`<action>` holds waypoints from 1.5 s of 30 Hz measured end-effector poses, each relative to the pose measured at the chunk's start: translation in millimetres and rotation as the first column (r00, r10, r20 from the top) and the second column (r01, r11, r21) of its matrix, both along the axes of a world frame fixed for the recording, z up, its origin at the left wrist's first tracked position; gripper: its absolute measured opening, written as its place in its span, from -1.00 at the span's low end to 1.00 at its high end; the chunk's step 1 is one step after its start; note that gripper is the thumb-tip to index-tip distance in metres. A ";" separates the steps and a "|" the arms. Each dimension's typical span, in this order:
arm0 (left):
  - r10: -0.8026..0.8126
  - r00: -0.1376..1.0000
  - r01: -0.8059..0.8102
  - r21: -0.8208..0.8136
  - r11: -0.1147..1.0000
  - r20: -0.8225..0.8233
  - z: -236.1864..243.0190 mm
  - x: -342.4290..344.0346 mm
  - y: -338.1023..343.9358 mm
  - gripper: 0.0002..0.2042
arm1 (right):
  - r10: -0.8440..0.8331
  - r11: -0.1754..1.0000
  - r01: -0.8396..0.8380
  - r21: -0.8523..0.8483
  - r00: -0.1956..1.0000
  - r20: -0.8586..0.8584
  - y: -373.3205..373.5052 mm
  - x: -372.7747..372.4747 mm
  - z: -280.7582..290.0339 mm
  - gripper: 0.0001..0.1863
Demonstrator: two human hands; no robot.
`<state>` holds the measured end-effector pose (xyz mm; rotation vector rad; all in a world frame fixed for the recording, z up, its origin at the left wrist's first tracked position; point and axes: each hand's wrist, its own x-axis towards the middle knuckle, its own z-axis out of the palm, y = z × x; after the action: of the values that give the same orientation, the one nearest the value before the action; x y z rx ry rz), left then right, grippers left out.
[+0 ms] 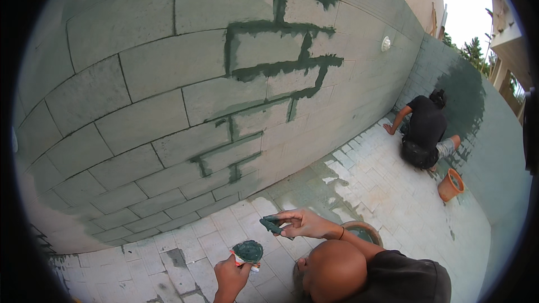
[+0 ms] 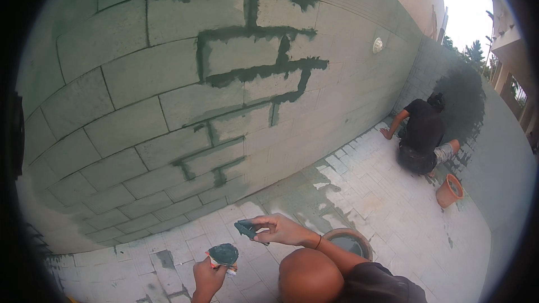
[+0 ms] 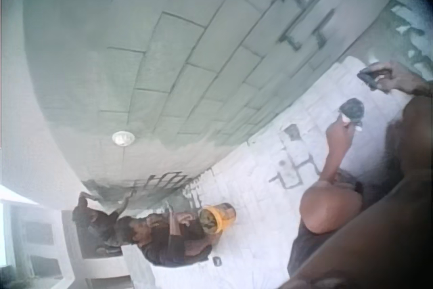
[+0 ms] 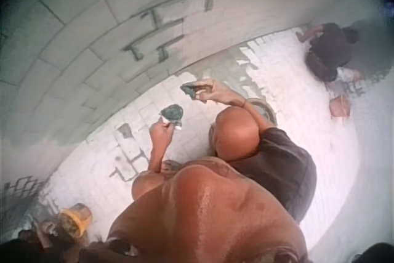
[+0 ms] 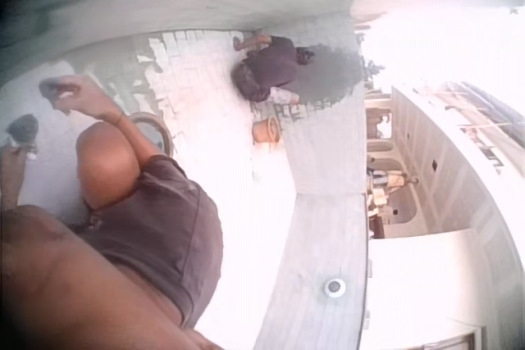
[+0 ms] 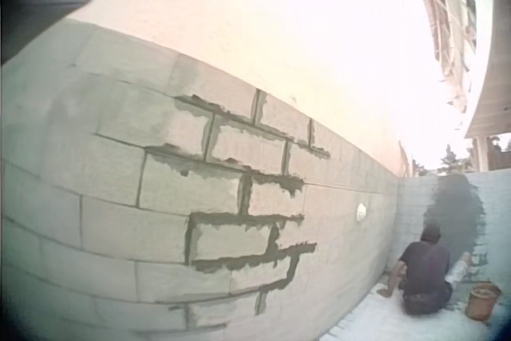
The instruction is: The person applies green grout into the joints of a tiled wall using a handheld scraper and a container of the paste.
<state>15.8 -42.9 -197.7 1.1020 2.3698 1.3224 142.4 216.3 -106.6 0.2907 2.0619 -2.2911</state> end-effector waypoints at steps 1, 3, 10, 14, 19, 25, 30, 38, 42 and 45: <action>-0.002 0.999 0.001 0.028 1.000 0.037 0.1 1.4 1.6 -0.71 | -0.024 1.000 0.024 0.015 1.000 0.007 -2.2 1.2 3.9 -0.45; -0.005 0.994 -0.004 0.083 0.997 0.106 2.0 2.5 4.2 -0.70 | -0.051 0.996 0.048 0.076 0.998 0.033 -4.0 7.3 6.9 -0.44; -0.055 0.968 0.001 0.215 0.977 0.244 7.2 7.8 4.0 -0.72 | -0.137 0.984 0.126 0.128 0.987 0.084 -19.8 12.2 7.6 -0.43; -0.083 0.952 0.006 0.253 0.967 0.293 10.6 8.8 6.9 -0.74 | -0.107 0.979 0.096 0.179 0.993 0.051 -12.4 11.5 -2.9 -0.43; -0.063 0.972 0.019 0.192 0.981 0.226 3.2 8.4 3.5 -0.75 | -0.100 0.980 0.092 0.177 0.994 0.035 -19.4 7.7 6.1 -0.47; -0.027 0.993 0.015 0.109 0.994 0.112 8.5 5.0 -1.4 -0.76 | -0.101 0.982 0.090 0.163 0.993 0.056 -24.8 8.3 1.9 -0.48; 0.009 1.000 -0.010 0.068 0.998 0.007 4.3 4.3 -5.2 -0.78 | -0.038 0.864 0.054 0.501 0.998 -0.042 -26.9 -2.8 22.6 -0.53; 0.049 0.986 -0.042 0.042 0.998 -0.161 21.3 0.4 -2.4 -0.82 | 0.219 0.617 -0.017 0.787 0.964 -0.151 -31.0 -25.6 62.4 -0.57; 0.048 0.969 -0.050 -0.002 0.999 -0.241 25.7 -0.6 -0.4 -0.81 | 0.279 0.501 -0.048 0.864 0.954 -0.109 -44.4 -42.0 72.5 -0.62; 0.012 0.930 -0.020 -0.018 1.000 -0.367 22.9 -2.8 1.4 -0.76 | 0.296 0.433 -0.033 0.901 0.949 -0.107 -46.7 -50.5 65.5 -0.64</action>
<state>13.0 -41.4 -174.9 1.4361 2.6472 1.1764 91.9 169.6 -41.0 -0.2182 3.0860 -0.9048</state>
